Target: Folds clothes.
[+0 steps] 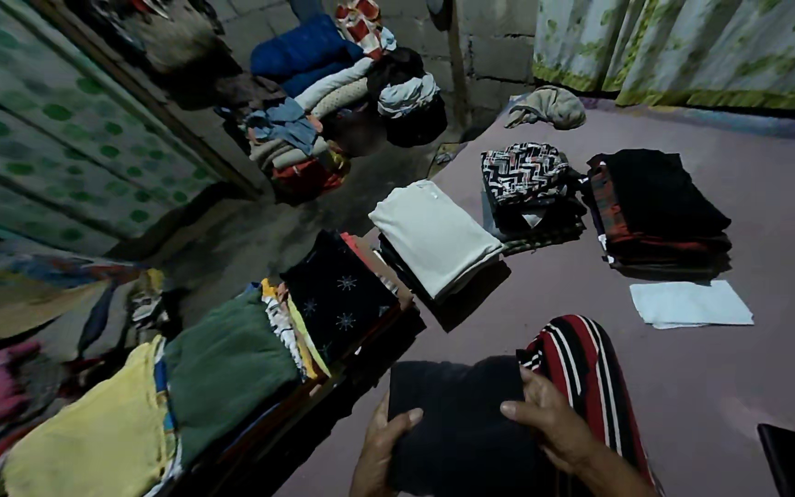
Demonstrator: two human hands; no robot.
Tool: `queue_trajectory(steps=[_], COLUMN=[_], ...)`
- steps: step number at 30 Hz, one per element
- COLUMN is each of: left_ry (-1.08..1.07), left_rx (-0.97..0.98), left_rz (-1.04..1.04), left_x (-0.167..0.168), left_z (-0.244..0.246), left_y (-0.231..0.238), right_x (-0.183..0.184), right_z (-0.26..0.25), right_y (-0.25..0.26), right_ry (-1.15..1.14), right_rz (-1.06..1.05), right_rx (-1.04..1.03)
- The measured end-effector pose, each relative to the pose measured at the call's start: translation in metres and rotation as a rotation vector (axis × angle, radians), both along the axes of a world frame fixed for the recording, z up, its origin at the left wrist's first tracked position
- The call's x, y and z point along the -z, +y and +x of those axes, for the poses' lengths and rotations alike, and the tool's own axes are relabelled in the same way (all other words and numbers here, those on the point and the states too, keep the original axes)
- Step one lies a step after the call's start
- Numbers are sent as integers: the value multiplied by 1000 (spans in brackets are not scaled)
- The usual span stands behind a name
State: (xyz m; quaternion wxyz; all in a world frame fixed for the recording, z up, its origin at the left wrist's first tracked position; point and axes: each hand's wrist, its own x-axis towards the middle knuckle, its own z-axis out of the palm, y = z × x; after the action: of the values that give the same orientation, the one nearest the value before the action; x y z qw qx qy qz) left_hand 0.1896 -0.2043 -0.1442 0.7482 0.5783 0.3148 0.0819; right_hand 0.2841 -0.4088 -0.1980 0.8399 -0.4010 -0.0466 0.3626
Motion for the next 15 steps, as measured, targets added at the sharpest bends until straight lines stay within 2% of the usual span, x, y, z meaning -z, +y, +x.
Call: queue_trajectory(steps=[2, 5, 8, 11, 13, 15], left_ry=[-38, -58, -124, -317, -446, -472], left_rx=[34, 135, 200, 198, 244, 279], left_rz=[25, 96, 219, 255, 263, 298], left_x=[-13, -26, -53, -80, -81, -64], left_z=[27, 93, 184, 280, 340, 392], left_y=[-10, -16, -18, -24, -24, -25], right_x=[-8, -26, -59, -94, -109, -109], right_z=[24, 86, 178, 277, 337, 385], right_y=[-9, -16, -21, -29, -32, -35], right_ry=[-61, -158, -350, -510, -590, -591], right_rz=[43, -39, -120, -176, -157, -158], right_rx=[50, 111, 168, 219, 279, 327])
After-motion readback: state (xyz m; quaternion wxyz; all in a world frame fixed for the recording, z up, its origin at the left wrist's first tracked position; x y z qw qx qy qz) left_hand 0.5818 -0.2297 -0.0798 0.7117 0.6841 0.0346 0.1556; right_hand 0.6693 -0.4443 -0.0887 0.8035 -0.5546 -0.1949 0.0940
